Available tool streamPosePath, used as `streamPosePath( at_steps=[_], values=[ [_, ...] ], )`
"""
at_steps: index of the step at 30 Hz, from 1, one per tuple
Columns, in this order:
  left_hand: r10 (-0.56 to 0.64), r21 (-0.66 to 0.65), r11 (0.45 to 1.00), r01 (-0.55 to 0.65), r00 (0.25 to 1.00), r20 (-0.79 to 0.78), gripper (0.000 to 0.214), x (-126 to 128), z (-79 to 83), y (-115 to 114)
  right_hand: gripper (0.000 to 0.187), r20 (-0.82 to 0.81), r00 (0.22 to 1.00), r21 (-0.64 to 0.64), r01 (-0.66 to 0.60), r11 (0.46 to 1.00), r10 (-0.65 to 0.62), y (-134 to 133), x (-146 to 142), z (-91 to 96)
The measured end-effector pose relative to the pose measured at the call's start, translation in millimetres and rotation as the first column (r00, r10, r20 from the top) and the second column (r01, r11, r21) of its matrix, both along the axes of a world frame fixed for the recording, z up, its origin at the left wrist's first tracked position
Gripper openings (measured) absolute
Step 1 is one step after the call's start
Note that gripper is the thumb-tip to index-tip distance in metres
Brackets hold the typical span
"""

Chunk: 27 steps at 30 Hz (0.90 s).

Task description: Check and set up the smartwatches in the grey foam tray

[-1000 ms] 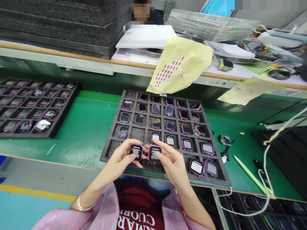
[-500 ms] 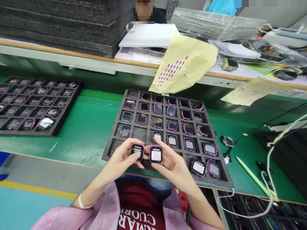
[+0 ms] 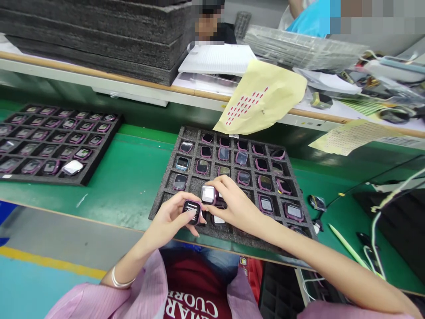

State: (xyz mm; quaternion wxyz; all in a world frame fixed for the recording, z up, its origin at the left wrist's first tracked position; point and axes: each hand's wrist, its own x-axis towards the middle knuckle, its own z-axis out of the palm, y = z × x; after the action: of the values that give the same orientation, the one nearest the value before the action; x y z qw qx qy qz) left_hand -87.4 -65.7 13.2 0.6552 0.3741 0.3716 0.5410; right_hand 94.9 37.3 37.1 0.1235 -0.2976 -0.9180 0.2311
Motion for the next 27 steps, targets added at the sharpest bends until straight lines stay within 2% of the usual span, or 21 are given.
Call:
streamPosePath(
  at_steps=[5, 8, 10, 12, 14, 16, 19, 22, 25, 27],
  values=[
    [0.006, 0.031, 0.999, -0.006, 1.000, 0.018, 0.021, -5, -1.0, -4, 0.052, 0.085, 0.994, 0.120, -0.082, 0.989, 0.072, 15, -24, -18.1],
    [-0.008, 0.070, 0.997, 0.013, 0.998, -0.069, 0.035, -12, -2.1, -9, 0.036, 0.103, 0.985, 0.162, -0.152, 0.975, 0.136, 23, -37, -18.4],
    [-0.020, 0.099, 0.994, 0.043, 0.974, -0.227, 0.046, -19, -3.9, -12, 0.024, 0.101, 0.976, 0.157, -0.209, 0.965, 0.195, 27, -50, -17.3],
    [0.030, 0.157, 0.986, 0.050, 0.885, -0.465, 0.049, -29, -6.8, -13, 0.020, 0.097, 0.970, 0.114, -0.235, 0.965, 0.225, 27, -65, -18.4],
    [0.117, 0.242, 0.968, 0.072, 0.724, -0.680, 0.045, -40, -9.7, -13, 0.016, 0.089, 0.976, 0.070, -0.206, 0.976, 0.199, 26, -80, -21.9],
    [0.157, 0.291, 0.944, 0.154, 0.566, -0.809, 0.042, -52, -11.1, -12, 0.018, 0.074, 0.987, 0.037, -0.142, 0.989, 0.139, 23, -90, -26.5],
    [0.139, 0.271, 0.920, 0.284, 0.410, -0.902, 0.047, -67, -7.9, -10, 0.032, 0.030, 0.999, -0.029, -0.040, 0.999, 0.041, 25, -94, -32.0],
    [0.138, 0.258, 0.907, 0.334, 0.342, -0.929, 0.053, -77, 0.7, -2, 0.022, -0.039, 0.999, -0.142, 0.003, 0.990, -0.009, 31, -89, -33.4],
    [0.246, 0.321, 0.914, 0.247, 0.292, -0.924, 0.028, -79, 6.9, 23, 0.016, -0.113, 0.994, -0.233, -0.020, 0.972, -0.007, 37, -77, -27.0],
    [0.332, 0.366, 0.916, 0.163, 0.204, -0.921, 0.023, -75, 6.1, 50, 0.019, -0.252, 0.968, -0.374, -0.078, 0.924, -0.020, 39, -67, -17.4]
  ],
)
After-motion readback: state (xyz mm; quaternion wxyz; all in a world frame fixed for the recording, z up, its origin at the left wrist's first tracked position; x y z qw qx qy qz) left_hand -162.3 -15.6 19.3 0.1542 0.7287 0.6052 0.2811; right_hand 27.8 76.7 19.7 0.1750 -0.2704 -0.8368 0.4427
